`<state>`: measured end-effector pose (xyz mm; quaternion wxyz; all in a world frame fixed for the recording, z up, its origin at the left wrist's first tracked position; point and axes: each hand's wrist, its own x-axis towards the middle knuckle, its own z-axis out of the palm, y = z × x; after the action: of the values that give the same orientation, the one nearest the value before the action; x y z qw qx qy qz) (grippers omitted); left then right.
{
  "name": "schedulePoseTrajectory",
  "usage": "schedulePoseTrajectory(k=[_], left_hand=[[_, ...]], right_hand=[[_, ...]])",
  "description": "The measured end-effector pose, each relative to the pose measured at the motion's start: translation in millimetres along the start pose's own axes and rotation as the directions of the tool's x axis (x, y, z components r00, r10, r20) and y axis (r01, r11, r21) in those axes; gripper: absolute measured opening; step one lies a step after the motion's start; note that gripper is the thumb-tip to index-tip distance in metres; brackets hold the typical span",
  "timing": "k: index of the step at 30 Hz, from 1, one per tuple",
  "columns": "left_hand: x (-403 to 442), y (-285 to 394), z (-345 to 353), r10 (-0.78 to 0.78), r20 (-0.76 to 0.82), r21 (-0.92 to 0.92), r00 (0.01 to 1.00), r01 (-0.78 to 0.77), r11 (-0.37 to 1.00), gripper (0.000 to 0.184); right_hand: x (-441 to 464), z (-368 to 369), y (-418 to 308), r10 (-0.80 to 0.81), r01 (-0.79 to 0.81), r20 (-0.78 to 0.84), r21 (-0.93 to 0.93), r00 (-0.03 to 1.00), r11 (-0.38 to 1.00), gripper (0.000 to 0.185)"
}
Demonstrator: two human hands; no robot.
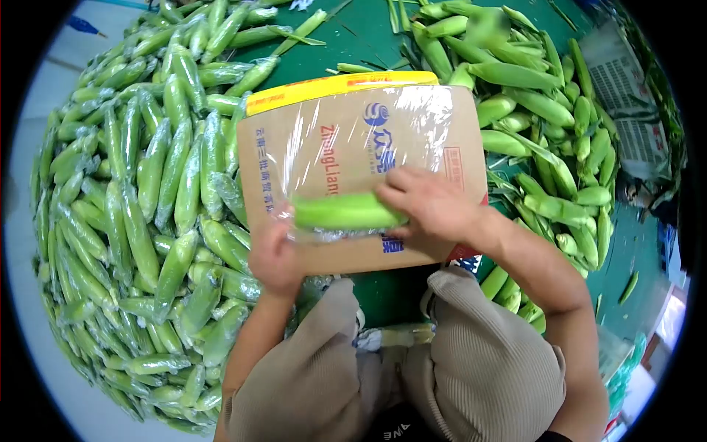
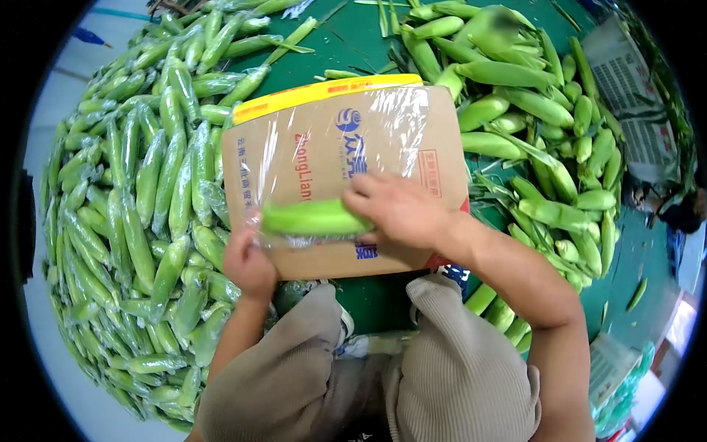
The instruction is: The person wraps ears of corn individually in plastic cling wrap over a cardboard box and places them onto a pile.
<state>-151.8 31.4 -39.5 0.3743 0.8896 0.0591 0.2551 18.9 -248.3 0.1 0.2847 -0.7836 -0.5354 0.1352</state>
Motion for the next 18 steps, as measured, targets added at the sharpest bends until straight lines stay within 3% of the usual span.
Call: schedulePoseTrajectory(k=[1,2,4,5,6,8,9,10,12,13,16,18], left_hand=[[5.6,17.2,0.7,0.16,0.166,0.085,0.973,-0.176,0.981,0.032],[6.6,30.9,3.6,0.289,0.328,0.148,0.9,-0.351,0.925,0.037],[12.7,43.1,13.2,0.193,0.379,0.21,0.905,-0.287,0.935,0.048],[26.7,49.8,14.0,0.13,0.431,0.243,0.893,-0.254,0.936,0.048],[46.5,53.7,15.6,0.072,0.478,0.28,0.875,-0.229,0.932,0.05],[107.3,47.4,30.2,0.08,0.507,0.566,0.858,-0.401,0.72,0.054],[141.6,38.9,37.8,0.116,0.424,0.639,0.898,-0.388,0.665,0.054],[167.9,31.5,42.9,0.148,0.341,0.705,0.928,-0.357,0.613,0.053],[199.7,26.3,43.0,0.071,0.209,0.415,0.975,-0.155,0.897,0.054],[208.0,26.8,49.0,0.019,0.161,0.222,0.987,-0.055,0.974,0.054],[166.6,53.1,56.1,0.217,0.34,0.232,0.915,-0.305,0.924,0.05],[142.2,63.3,60.9,0.369,0.342,0.373,0.864,-0.486,0.79,0.051]], right_hand=[[-1.1,3.2,-5.7,0.003,-0.003,-0.002,0.115,1.0,0.993,0.056],[2.4,1.1,-7.7,0.018,-0.019,0.018,0.056,1.0,0.998,0.056],[12.1,-8.2,-9.2,0.045,-0.042,0.056,-0.054,0.997,0.998,0.058],[18.3,-15.4,-5.4,0.069,-0.069,0.073,0.009,0.995,0.998,0.06],[21.3,-12.6,2.1,0.067,-0.06,-0.081,0.078,0.994,0.995,0.061],[34.8,4.1,21.5,0.109,-0.157,-0.401,-0.089,0.909,0.984,0.061],[43.3,-3.0,24.0,-0.018,-0.099,-0.427,-0.25,0.904,0.963,0.063],[52.6,-10.4,21.9,-0.02,-0.095,-0.396,-0.268,0.918,0.959,0.063],[70.1,-23.2,19.6,-0.003,-0.102,-0.327,-0.305,0.945,0.947,0.063],[77.6,-25.8,30.0,-0.021,-0.087,-0.305,-0.334,0.952,0.939,0.065],[91.5,-27.5,57.3,0.121,-0.169,-0.174,-0.294,0.977,0.941,0.068],[91.7,-44.5,47.4,0.228,-0.236,-0.087,-0.093,0.97,0.967,0.069]])
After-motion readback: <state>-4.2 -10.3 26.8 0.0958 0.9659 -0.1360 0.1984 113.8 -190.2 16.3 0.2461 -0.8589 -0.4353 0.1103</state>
